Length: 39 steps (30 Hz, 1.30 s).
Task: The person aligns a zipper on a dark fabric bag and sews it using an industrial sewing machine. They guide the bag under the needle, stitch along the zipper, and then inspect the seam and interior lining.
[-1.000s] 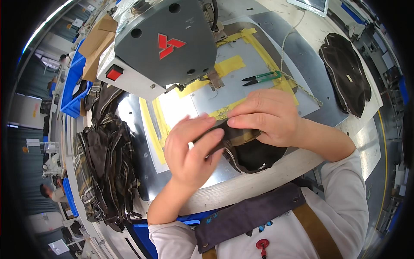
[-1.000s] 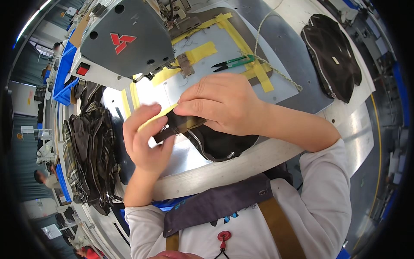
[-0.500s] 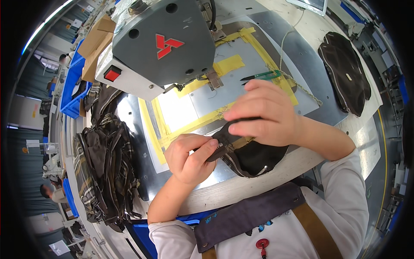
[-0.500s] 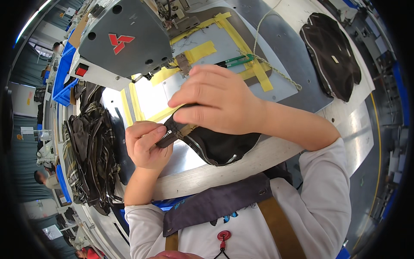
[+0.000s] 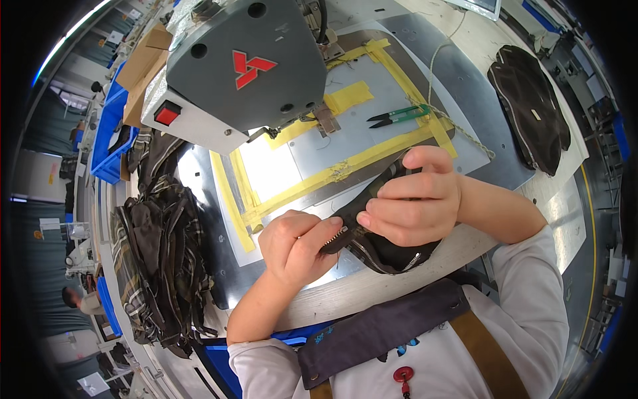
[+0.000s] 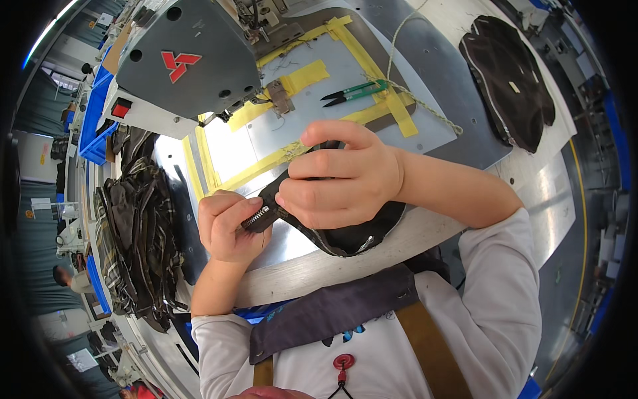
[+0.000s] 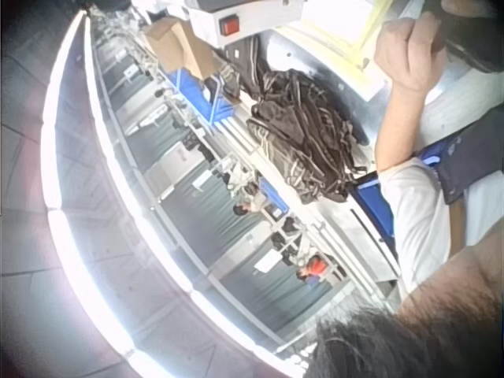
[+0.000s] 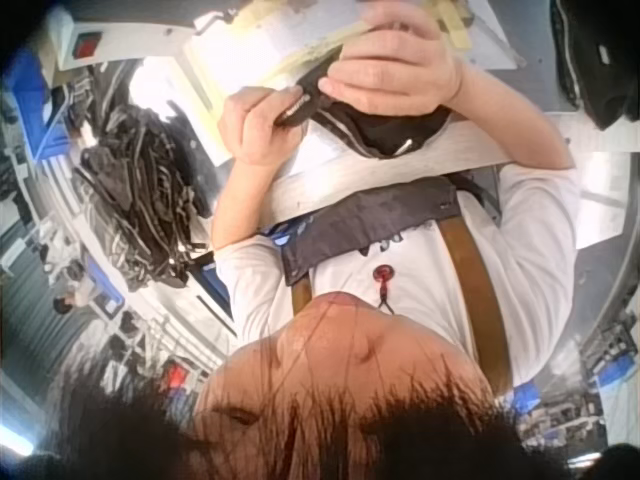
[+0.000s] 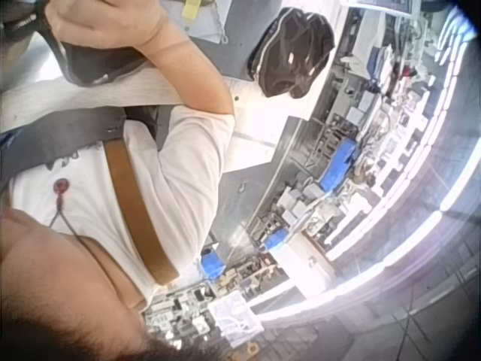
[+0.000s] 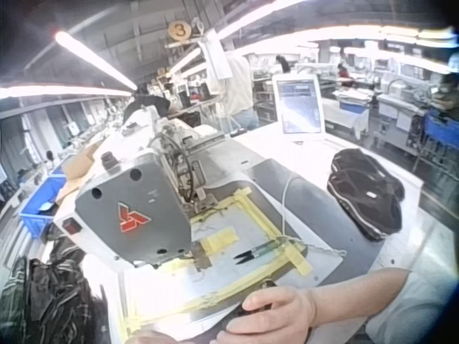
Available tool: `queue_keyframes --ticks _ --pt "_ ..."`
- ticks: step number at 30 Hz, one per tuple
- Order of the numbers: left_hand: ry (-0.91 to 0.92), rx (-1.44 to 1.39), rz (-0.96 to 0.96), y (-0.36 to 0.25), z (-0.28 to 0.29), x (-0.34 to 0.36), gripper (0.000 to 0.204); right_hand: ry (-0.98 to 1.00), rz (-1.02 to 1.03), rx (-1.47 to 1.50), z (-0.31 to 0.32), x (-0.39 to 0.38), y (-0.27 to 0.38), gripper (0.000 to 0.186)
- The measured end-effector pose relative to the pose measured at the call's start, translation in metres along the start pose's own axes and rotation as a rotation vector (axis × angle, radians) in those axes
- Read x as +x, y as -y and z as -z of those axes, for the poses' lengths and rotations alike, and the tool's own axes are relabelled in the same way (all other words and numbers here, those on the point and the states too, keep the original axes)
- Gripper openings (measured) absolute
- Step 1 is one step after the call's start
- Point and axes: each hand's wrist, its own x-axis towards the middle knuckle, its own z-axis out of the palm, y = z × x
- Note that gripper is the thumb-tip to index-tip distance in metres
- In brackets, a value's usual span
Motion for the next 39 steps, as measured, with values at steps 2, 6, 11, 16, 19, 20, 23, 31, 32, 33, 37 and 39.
queue_keyframes --ticks 2,6,11,16,19,20,23,31,32,33,37,39 --pt "0.06 -0.017 0.0 -0.001 0.003 0.0 0.039 -0.004 0.006 -0.005 0.001 0.0 -0.001 0.007" --pt "0.079 -0.037 0.037 -0.004 0.004 -0.002 0.038 -0.033 0.031 -0.023 0.0 0.001 -0.002 0.008" --pt "0.36 -0.379 0.387 -0.001 0.008 0.019 0.028 -0.098 0.025 -0.11 0.001 -0.004 -0.006 0.01" --pt "0.59 -0.902 0.826 -0.002 0.015 0.021 0.018 -0.087 0.117 -0.079 -0.003 -0.007 -0.006 0.008" --pt "0.61 -0.907 0.867 -0.004 0.013 0.016 0.016 -0.051 0.138 -0.073 -0.003 -0.011 -0.004 0.006" --pt "0.568 -0.92 0.883 -0.006 0.011 0.014 0.015 -0.05 0.128 -0.082 -0.003 -0.011 -0.003 0.007" --pt "0.438 -0.896 0.906 -0.01 0.009 0.011 0.014 0.076 -0.035 -0.066 0.005 0.0 -0.006 0.008" --pt "0.11 -0.626 0.663 -0.01 0.003 0.003 0.006 -0.139 -0.605 0.413 0.003 0.006 0.006 0.031" --pt "0.09 -0.665 0.732 -0.013 0.005 0.005 0.007 -0.074 -0.609 0.442 0.01 0.012 0.006 0.023" --pt "0.067 -0.699 0.755 -0.014 0.003 0.005 0.006 0.038 -0.727 0.506 0.009 0.014 0.009 0.021" --pt "0.129 -0.727 0.784 -0.016 -0.005 -0.001 0.008 0.312 -1.018 0.679 -0.001 0.016 0.021 0.021" --pt "0.134 -0.82 0.895 -0.02 -0.004 -0.001 0.018 0.349 -0.952 0.65 -0.009 0.009 0.021 0.021"
